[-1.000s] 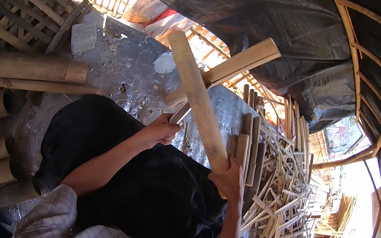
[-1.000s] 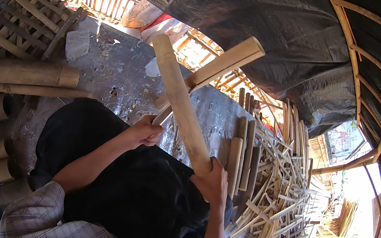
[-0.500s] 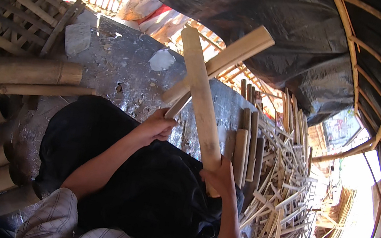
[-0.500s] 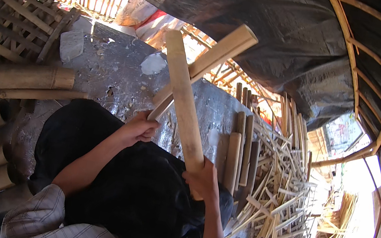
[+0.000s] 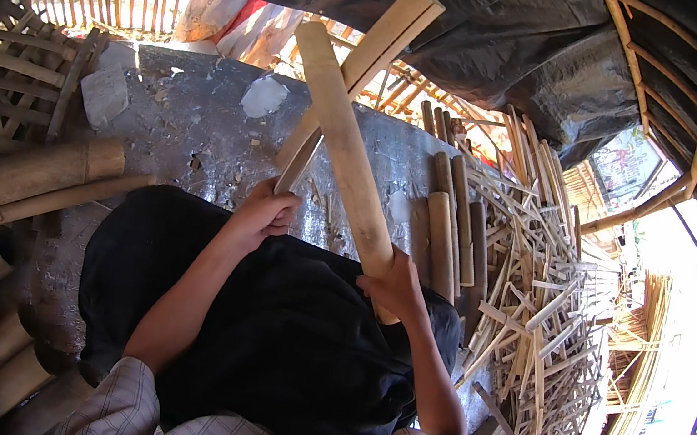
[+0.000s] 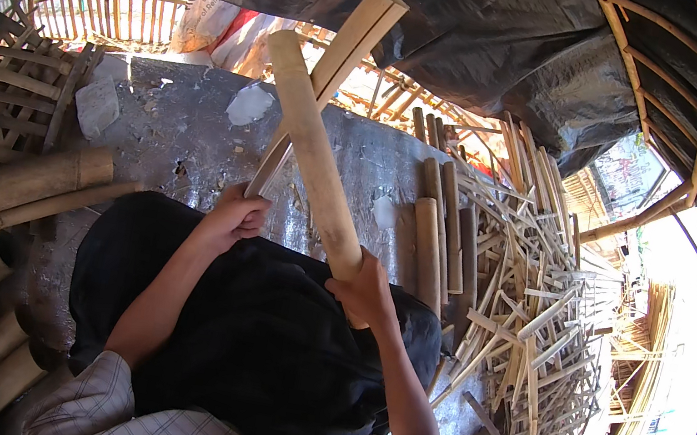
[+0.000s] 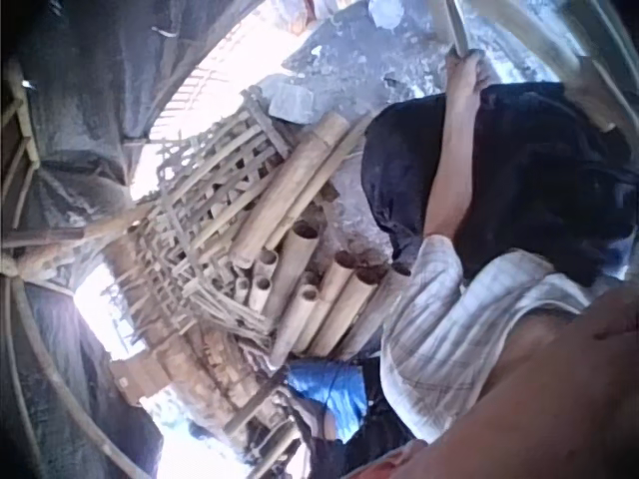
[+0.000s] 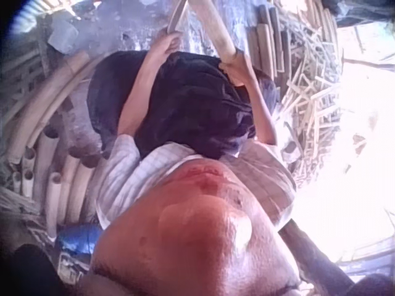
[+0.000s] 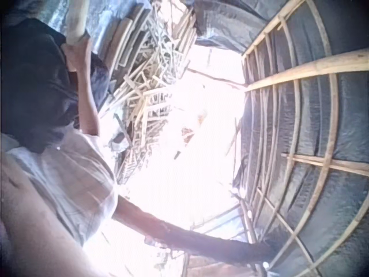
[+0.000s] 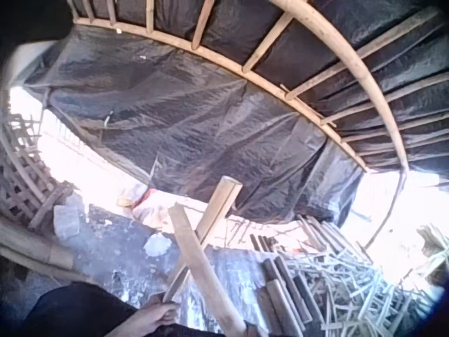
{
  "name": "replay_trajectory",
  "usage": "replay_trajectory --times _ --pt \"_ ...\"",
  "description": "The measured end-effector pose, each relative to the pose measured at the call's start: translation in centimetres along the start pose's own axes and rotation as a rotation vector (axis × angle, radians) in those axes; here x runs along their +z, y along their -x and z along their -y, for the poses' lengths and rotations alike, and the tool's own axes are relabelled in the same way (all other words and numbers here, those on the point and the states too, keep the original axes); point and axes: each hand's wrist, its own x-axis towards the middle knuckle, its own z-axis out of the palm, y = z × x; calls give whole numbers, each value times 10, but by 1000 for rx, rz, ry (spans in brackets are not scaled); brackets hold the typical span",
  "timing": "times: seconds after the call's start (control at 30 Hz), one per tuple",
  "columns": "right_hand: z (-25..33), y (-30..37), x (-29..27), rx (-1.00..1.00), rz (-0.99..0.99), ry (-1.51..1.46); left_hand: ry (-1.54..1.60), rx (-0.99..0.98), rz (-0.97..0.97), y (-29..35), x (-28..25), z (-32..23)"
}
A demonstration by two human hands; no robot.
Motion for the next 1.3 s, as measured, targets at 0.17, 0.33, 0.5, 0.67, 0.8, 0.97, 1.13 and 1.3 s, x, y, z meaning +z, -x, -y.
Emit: replay_trajectory --times 0.17,0.33,0.5,0.67,0.8,0.97,1.13,1.3 --pt "26 26 -29 27 -32 -90 38 7 135 1 6 10" --pt "71 20 -43 -346 -315 -78 17 -7 48 1 -2 0" --pt "-2 4 7 -116 -156 72 -27 19 60 1 5 0" --pt "9 22 -19 -91 -2 60 -30 15 97 1 7 5" --pt "57 32 -48 -304 -141 12 -13 4 50 5 5 2" --pt "31 24 4 -261 -293 -181 -26 12 86 2 -1 -1" --pt "6 20 -1 207 173 -245 -49 -6 61 2 -1 1" --pt "35 37 -30 -213 -79 -113 -43 -2 94 3 -8 -2"
